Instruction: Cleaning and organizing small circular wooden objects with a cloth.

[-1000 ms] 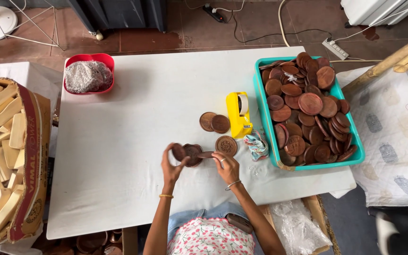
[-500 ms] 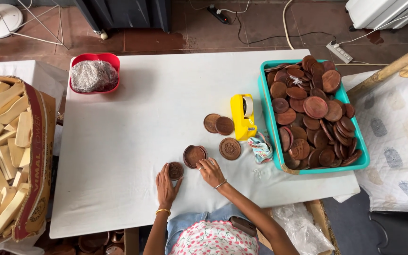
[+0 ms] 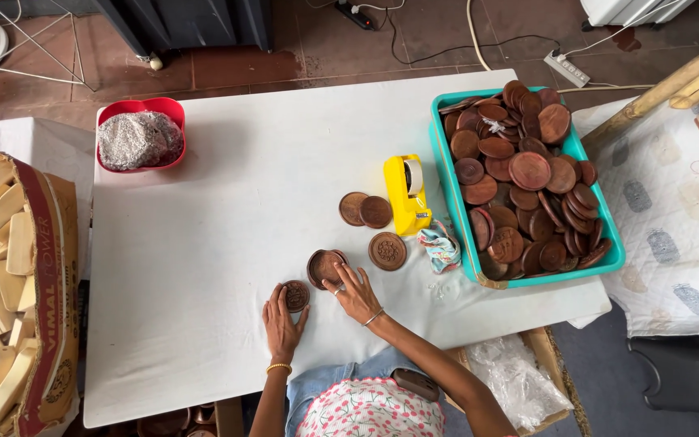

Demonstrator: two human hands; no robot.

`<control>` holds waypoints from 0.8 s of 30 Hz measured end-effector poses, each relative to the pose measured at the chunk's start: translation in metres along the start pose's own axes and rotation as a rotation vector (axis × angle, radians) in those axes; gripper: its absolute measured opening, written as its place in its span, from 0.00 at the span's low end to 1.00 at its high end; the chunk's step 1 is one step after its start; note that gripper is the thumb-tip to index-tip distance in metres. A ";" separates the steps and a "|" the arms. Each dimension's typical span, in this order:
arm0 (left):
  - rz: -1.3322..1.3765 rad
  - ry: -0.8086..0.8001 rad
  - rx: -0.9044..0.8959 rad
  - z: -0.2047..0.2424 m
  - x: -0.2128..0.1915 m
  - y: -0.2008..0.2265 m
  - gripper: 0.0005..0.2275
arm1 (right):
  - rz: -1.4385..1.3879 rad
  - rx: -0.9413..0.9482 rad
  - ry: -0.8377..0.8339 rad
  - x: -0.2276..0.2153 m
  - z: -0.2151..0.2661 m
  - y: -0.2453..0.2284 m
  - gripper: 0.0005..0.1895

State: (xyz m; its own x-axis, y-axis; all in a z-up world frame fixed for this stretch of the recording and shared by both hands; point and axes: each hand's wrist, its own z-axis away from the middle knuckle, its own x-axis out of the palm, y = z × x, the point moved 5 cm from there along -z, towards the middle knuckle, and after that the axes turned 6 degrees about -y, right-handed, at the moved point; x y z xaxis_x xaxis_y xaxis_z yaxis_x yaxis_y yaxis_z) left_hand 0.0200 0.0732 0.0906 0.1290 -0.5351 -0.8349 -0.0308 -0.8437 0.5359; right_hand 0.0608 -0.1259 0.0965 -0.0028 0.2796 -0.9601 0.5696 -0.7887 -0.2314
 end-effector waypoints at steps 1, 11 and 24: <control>-0.002 -0.001 0.000 0.000 0.000 -0.001 0.33 | -0.002 0.000 0.001 0.001 0.000 0.000 0.27; -0.015 0.005 0.003 0.003 -0.003 0.000 0.33 | -0.140 -0.029 -0.024 -0.015 0.005 0.007 0.37; -0.036 0.063 0.047 0.005 -0.004 0.005 0.33 | 0.118 0.680 0.806 -0.186 0.132 0.179 0.18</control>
State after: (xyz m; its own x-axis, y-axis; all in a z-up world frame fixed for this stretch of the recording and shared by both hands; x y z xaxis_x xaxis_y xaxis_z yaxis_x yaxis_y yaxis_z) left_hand 0.0141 0.0710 0.0964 0.1932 -0.5019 -0.8431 -0.0715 -0.8642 0.4980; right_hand 0.0548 -0.3921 0.2131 0.7102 0.2649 -0.6522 -0.0496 -0.9054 -0.4217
